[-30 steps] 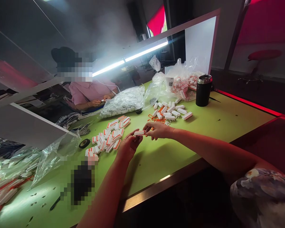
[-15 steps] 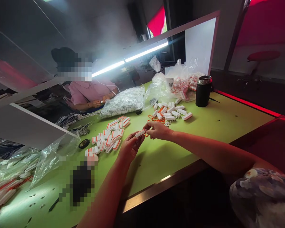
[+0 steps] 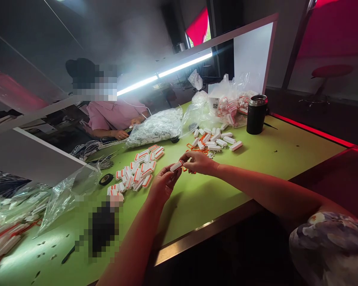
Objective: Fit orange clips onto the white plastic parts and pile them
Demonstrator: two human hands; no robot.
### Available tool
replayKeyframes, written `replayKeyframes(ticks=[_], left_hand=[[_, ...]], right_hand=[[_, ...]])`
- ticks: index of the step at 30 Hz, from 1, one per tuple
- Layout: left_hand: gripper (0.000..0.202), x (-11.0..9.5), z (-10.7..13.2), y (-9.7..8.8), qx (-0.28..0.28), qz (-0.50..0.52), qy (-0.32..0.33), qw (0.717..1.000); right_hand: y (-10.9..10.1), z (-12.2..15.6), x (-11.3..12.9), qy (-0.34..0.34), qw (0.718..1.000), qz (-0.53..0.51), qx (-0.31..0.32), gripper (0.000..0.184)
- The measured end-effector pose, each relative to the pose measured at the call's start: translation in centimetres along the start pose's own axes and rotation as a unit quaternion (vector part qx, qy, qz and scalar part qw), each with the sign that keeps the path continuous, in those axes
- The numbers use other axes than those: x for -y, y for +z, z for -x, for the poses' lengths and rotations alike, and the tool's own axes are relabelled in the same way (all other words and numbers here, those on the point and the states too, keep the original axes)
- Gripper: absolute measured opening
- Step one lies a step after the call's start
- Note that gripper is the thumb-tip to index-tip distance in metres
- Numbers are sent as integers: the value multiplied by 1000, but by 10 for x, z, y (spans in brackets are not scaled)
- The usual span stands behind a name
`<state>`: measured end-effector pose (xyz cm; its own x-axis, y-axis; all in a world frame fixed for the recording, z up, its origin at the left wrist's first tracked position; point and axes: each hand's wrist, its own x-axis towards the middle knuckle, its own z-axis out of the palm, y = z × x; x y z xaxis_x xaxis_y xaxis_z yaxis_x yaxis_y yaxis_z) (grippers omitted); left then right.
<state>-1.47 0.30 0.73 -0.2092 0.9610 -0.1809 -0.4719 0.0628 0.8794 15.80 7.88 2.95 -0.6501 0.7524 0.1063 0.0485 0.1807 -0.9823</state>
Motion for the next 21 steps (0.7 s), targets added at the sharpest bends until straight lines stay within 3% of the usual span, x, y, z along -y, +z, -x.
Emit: replayKeyframes(ticks=[7,12,21], left_hand=[[34,-4,3,1,56,-10,7,998],[27,-2,-1,-5,46,-8,2,999],[33,-2,5,0,38,-78,36,996]], right_hand=[[0,-3,-5,-32,998,30,-34,22],[-8,-2,1,-57,991,125,-2,23],[-14,-1,4,-121,952,279,-17,15]])
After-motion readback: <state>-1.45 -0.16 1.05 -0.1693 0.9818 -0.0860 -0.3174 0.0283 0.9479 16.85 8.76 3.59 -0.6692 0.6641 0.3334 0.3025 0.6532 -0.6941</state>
